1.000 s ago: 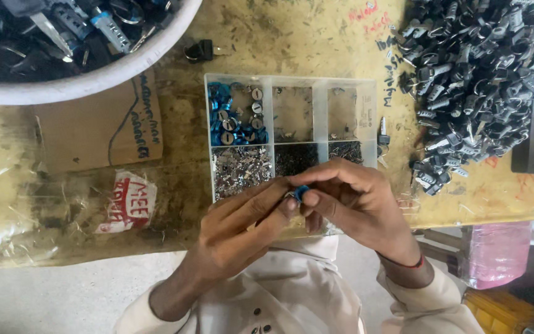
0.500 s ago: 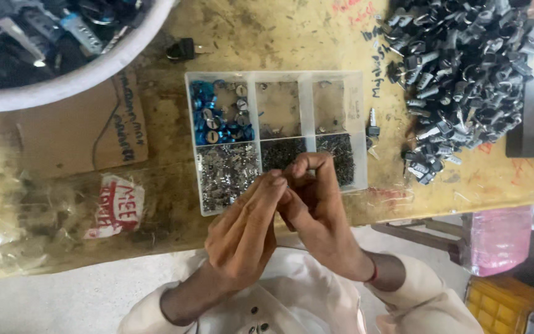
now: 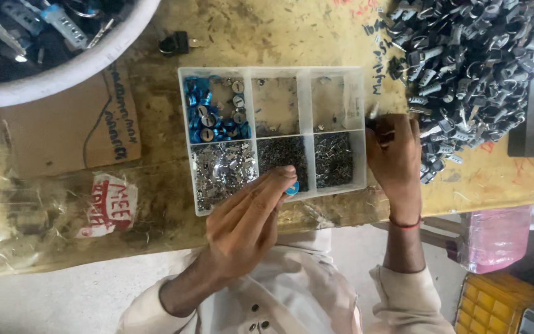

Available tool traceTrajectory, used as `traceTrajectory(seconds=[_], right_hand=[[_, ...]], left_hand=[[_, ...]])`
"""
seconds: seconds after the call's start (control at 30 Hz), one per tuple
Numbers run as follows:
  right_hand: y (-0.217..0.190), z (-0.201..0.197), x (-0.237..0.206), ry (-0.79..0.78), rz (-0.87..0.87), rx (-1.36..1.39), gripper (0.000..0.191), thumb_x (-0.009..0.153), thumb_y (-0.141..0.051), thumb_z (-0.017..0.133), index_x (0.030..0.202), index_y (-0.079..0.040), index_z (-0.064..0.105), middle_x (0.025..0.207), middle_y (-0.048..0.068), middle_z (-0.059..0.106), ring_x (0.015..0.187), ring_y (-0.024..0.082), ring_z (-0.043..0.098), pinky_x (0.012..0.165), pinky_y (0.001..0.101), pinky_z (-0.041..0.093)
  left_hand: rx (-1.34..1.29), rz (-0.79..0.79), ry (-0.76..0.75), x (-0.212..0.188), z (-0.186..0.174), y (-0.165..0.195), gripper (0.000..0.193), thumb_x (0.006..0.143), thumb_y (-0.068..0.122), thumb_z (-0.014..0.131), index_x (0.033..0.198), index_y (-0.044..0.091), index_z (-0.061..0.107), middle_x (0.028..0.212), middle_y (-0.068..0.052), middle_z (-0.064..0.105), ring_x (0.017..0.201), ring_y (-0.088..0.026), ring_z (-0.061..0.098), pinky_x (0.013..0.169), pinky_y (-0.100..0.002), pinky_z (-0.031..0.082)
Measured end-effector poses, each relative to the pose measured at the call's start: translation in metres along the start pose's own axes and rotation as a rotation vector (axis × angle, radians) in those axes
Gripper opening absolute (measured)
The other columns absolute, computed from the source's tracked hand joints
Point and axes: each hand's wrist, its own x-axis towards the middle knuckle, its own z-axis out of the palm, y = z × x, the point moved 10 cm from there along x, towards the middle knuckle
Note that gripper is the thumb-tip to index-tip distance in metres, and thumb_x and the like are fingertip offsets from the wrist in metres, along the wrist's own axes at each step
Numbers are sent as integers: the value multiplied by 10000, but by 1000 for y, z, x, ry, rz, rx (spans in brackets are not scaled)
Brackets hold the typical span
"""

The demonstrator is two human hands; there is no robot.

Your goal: The person assembles keychains by hand at a workbench. They pick a key from a pile, insert a small metal pin, and attach a blue plastic cap, repeating the process for multiple units.

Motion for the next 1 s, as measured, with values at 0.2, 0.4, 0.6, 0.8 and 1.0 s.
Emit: traceTrajectory(seconds=[0.2,0.4,0.6,0.8,1.0], right_hand=[[10,-16,13,119,40,272,281,988,-14,763,1150,24,537,1108,133,687,1014,233,702,902,349,555],[-32,-38,-11,9,159,1118,181,1071,28,620,1244,-18,594,1046,76,659,878,124,623,861,289,558],[-130,-66,-32,-202,-233,330,352,938,47,676,1277,-35,632,1095,116,700,865,193,698,709,311,549],[-174,-66,-24,-298,-461,102,693,766,136,649,1440,18,538,1083,146,659,804,252,663,672,376,546],[-198,-56,-35,-305,-603,-3,683,748,136,626,1417,147,488,1043,169,578,820,266,622,717,388,545]], left_hand=[[-10,5,-2,5,3,8,405,916,-162,686,1304,-71,614,1264,-202,708,1200,-321,731,1010,-377,657],[-24,-57,-58,10,5,5,393,923,-131,713,1298,-61,620,1255,-190,717,1177,-301,741,982,-364,657],[-7,-28,-125,9,10,6,446,912,-155,675,1340,-68,586,1310,-213,687,1222,-345,715,1005,-380,617],[126,67,-205,0,14,8,485,887,-166,615,1363,-102,547,1319,-252,661,1259,-389,676,1044,-438,620],[256,134,-261,-8,22,7,447,865,-107,608,1304,-162,550,1296,-299,647,1229,-420,670,991,-460,615]])
